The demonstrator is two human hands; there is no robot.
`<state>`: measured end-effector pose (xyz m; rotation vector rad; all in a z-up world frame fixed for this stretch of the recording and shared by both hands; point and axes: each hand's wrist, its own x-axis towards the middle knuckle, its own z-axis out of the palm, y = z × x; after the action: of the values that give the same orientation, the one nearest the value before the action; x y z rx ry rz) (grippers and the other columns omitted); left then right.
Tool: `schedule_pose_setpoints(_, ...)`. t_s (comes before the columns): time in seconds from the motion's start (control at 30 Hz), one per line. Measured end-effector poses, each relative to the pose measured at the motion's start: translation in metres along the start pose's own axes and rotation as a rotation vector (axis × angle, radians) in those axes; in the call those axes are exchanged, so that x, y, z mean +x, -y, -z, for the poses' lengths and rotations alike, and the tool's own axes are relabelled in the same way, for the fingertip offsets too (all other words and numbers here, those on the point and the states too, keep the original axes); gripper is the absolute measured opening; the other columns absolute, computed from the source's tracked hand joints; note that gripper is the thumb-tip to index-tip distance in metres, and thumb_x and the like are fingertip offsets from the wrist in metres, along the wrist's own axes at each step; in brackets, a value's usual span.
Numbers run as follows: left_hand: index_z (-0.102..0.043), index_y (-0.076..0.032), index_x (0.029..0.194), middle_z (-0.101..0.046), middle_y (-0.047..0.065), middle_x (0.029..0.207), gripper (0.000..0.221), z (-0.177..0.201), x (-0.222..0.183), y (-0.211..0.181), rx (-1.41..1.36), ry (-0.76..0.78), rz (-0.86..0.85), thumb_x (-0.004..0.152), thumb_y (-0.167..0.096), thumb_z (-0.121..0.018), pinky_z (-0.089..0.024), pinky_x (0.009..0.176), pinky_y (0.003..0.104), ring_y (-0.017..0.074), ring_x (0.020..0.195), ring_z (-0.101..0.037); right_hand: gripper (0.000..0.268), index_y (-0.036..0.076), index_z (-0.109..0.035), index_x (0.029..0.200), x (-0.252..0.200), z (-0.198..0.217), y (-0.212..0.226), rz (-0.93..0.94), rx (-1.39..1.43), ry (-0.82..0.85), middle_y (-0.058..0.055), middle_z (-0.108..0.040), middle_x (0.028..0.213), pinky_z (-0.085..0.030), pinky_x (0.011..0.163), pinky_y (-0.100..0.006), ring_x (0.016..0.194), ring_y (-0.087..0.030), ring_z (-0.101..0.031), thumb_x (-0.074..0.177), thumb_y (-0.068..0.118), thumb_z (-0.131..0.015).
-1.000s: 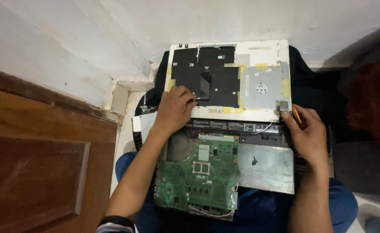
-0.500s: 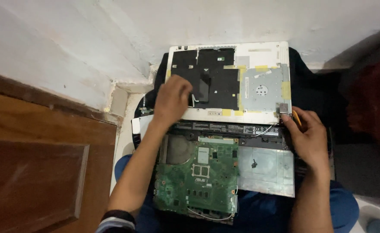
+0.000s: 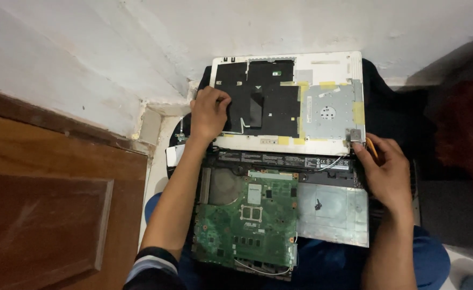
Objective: Attaching and aligning a laptop screen assembly to the main chassis using hands and a small tool.
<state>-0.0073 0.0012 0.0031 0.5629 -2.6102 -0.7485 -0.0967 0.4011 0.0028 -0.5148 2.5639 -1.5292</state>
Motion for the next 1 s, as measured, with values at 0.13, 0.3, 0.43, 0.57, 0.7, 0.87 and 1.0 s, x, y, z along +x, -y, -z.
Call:
schedule_pose_setpoints(0.13, -0.067, -0.019, 0.094, -0.059, 0.0, 0.098, 0.01, -0.007, 0.001, 0.011, -0.007, -0.012, -0.064, 0.102, -0.016, -0.063, -0.037, 0.089, 0.048, 0.0253, 0.099, -0.057, 0.039, 0.004, -0.069, 0.134, 0.0, 0.0, 0.0, -0.011, -0.004, 0.0, -0.009, -0.062, 0.112, -0.047, 0.087, -0.027, 0.103, -0.017, -0.061, 0.101, 0.023, -0.072)
schedule_pose_setpoints(0.3, -0.069, -0.016, 0.109, -0.061, 0.001, 0.106, 0.014, -0.011, 0.004, 0.022, -0.043, -0.008, -0.094, 0.105, -0.017, -0.055, -0.04, 0.093, 0.043, 0.0248, 0.106, -0.055, 0.034, 0.003, -0.07, 0.13, 0.002, -0.002, -0.012, 0.047, -0.033, -0.016, -0.012, -0.064, 0.114, -0.046, 0.092, -0.029, 0.106, -0.019, -0.061, 0.101, 0.02, -0.072)
schedule_pose_setpoints(0.43, -0.073, -0.022, 0.111, -0.06, -0.002, 0.104, 0.021, -0.004, 0.006, 0.018, 0.028, 0.038, -0.028, 0.106, -0.02, -0.052, -0.033, 0.097, 0.043, 0.0248, 0.108, -0.054, 0.036, 0.003, -0.07, 0.131, 0.001, 0.0, -0.004, 0.011, -0.024, -0.011, -0.01, -0.063, 0.114, -0.047, 0.09, -0.028, 0.106, -0.018, -0.061, 0.101, 0.021, -0.072)
schedule_pose_setpoints(0.57, -0.079, -0.026, 0.11, -0.06, -0.007, 0.116, 0.02, -0.002, 0.009, 0.018, 0.081, 0.027, -0.083, 0.103, -0.032, -0.061, -0.025, 0.097, 0.038, 0.018, 0.116, -0.049, 0.038, 0.003, -0.069, 0.133, 0.001, 0.001, -0.002, -0.008, -0.03, 0.007, -0.011, -0.064, 0.116, -0.047, 0.091, -0.03, 0.109, -0.02, -0.062, 0.1, 0.023, -0.072)
schedule_pose_setpoints(0.7, -0.084, -0.029, 0.099, -0.059, -0.013, 0.119, 0.018, -0.003, 0.012, 0.019, 0.034, 0.041, -0.012, 0.097, -0.041, -0.07, -0.025, 0.101, 0.036, 0.0146, 0.12, -0.045, 0.035, 0.004, -0.07, 0.132, 0.002, -0.001, -0.006, 0.003, -0.018, 0.0, -0.01, -0.064, 0.114, -0.046, 0.088, -0.028, 0.104, -0.017, -0.061, 0.101, 0.021, -0.072)
schedule_pose_setpoints(0.87, -0.083, -0.028, 0.097, -0.062, -0.017, 0.114, 0.016, -0.001, 0.015, 0.012, -0.085, 0.062, 0.055, 0.097, -0.038, -0.071, -0.021, 0.106, 0.035, 0.0119, 0.122, -0.045, 0.037, 0.004, -0.069, 0.133, 0.001, -0.001, 0.001, -0.043, -0.011, 0.008, -0.01, -0.063, 0.117, -0.048, 0.089, -0.028, 0.107, -0.018, -0.061, 0.1, 0.022, -0.071)
schedule_pose_setpoints(1.0, -0.084, -0.022, 0.089, -0.06, -0.009, 0.103, 0.016, -0.006, 0.019, 0.015, -0.087, -0.021, -0.12, 0.098, -0.028, -0.073, -0.034, 0.095, 0.04, 0.0203, 0.105, -0.049, 0.038, 0.002, -0.068, 0.134, 0.001, -0.001, 0.002, -0.064, 0.029, 0.012, -0.01, -0.062, 0.118, -0.049, 0.088, -0.027, 0.107, -0.017, -0.062, 0.101, 0.021, -0.071)
